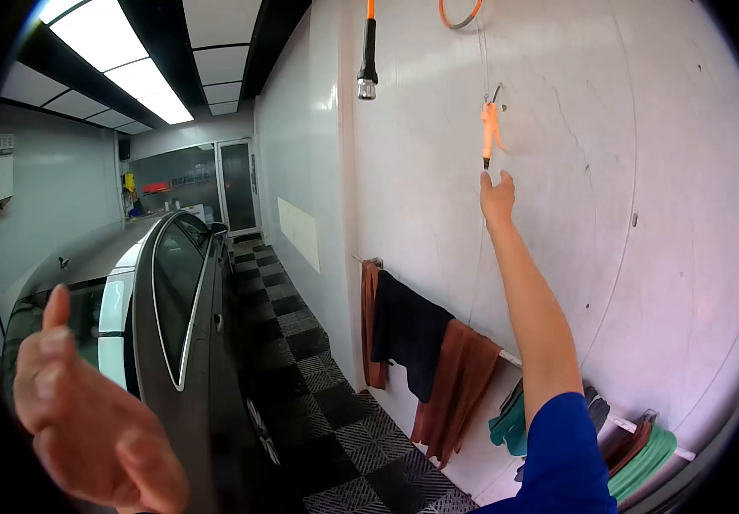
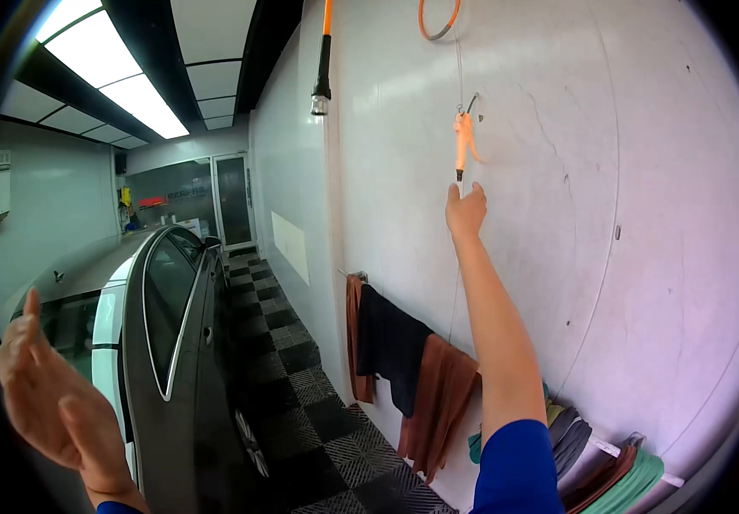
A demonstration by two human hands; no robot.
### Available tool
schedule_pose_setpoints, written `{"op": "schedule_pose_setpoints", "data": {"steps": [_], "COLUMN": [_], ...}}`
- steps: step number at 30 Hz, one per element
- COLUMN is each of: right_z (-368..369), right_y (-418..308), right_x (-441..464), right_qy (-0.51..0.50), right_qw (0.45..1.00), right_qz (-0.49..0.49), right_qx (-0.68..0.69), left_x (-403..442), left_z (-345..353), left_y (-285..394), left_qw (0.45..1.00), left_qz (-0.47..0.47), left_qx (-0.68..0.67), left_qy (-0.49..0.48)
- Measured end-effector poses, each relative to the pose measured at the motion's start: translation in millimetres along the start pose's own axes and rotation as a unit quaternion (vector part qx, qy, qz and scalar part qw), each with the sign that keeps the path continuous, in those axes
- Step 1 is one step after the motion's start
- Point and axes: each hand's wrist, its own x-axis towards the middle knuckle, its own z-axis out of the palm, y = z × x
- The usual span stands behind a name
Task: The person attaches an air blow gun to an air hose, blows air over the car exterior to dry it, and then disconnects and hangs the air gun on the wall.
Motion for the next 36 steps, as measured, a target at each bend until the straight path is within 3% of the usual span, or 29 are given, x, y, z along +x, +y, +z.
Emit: {"op": "schedule_pose_setpoints", "data": {"steps": [1,3,4,6,7,9,13,16,18,20,21,23,25,27,29,30,33,34,36], "right_z": [13.5,36.7,38.1,29.6,36.0,44.6,15.5,-25.8,-52.3,-89.7,-101.0,-122.1,-139.8,-157.7,-177.5,-189.4,-221.6,-230.6,-249.1], "right_y": [0.0,-12.5,-15.8,-37.9,-38.9,-46.0,-85.5,-118.8,-117.6,-123.5,-114.5,-85.8,-49.3,-16.5,19.1,33.1,84.4,94.3,118.2], "right_x": [15.3,52.1,63.6,82.4,94.5,121.1,135.9,125.4,111.4,61.2,36.4,-20.2,-76.5,-135.0,-191.9,-220.5,-298.4,-319.6,-363.1], "right_qy": [-0.001,0.017,0.024,-0.170,-0.164,0.036,0.197,0.208,0.141,-0.025,-0.062,-0.120,-0.173,-0.212,-0.187,-0.158,-0.093,-0.090,-0.094], "right_qw": [1.000,0.992,0.992,0.948,0.950,0.997,0.949,0.943,0.954,0.974,0.978,0.974,0.961,0.934,0.869,0.831,0.792,0.785,0.769], "right_qz": [-0.002,0.109,0.105,0.176,0.171,-0.027,-0.239,-0.234,-0.198,-0.096,-0.064,-0.030,0.056,0.168,0.305,0.361,0.453,0.486,0.531], "right_qx": [-0.011,0.062,0.062,0.206,0.206,0.064,0.063,0.110,0.174,0.202,0.188,0.188,0.210,0.235,0.343,0.392,0.398,0.374,0.343], "left_x": [2.1,0.9,0.5,1.7,6.1,22.9,66.2,111.8,144.2,186.7,217.4,234.4,240.2,235.9,215.3,206.6,165.2,144.3,79.0], "left_z": [19.9,41.9,55.2,81.6,93.8,123.5,198.9,265.9,300.1,316.8,322.7,337.2,352.3,368.8,380.2,384.0,361.7,358.7,349.4], "left_y": [-10.6,-39.8,-56.4,-89.9,-106.7,-137.6,-178.6,-200.7,-206.4,-208.4,-213.2,-205.1,-183.4,-162.4,-144.4,-146.2,-119.6,-110.3,-86.9], "left_qw": [0.995,0.985,0.985,0.985,0.984,0.984,0.981,0.956,0.927,0.915,0.865,0.801,0.904,0.912,0.946,0.960,0.983,0.974,0.970], "left_qz": [0.072,0.083,0.085,0.091,0.097,0.108,0.166,0.232,0.291,0.323,0.440,0.548,0.417,0.407,0.300,0.269,0.179,0.216,0.214], "left_qx": [0.005,0.032,0.039,0.046,0.063,0.076,0.093,0.162,0.170,0.157,0.181,0.197,0.093,0.046,0.098,0.054,-0.019,-0.059,-0.113], "left_qy": [-0.062,-0.145,-0.146,-0.137,-0.132,-0.121,-0.046,0.080,0.162,0.182,0.159,0.143,0.022,-0.018,-0.069,-0.057,-0.042,0.018,0.013]}}
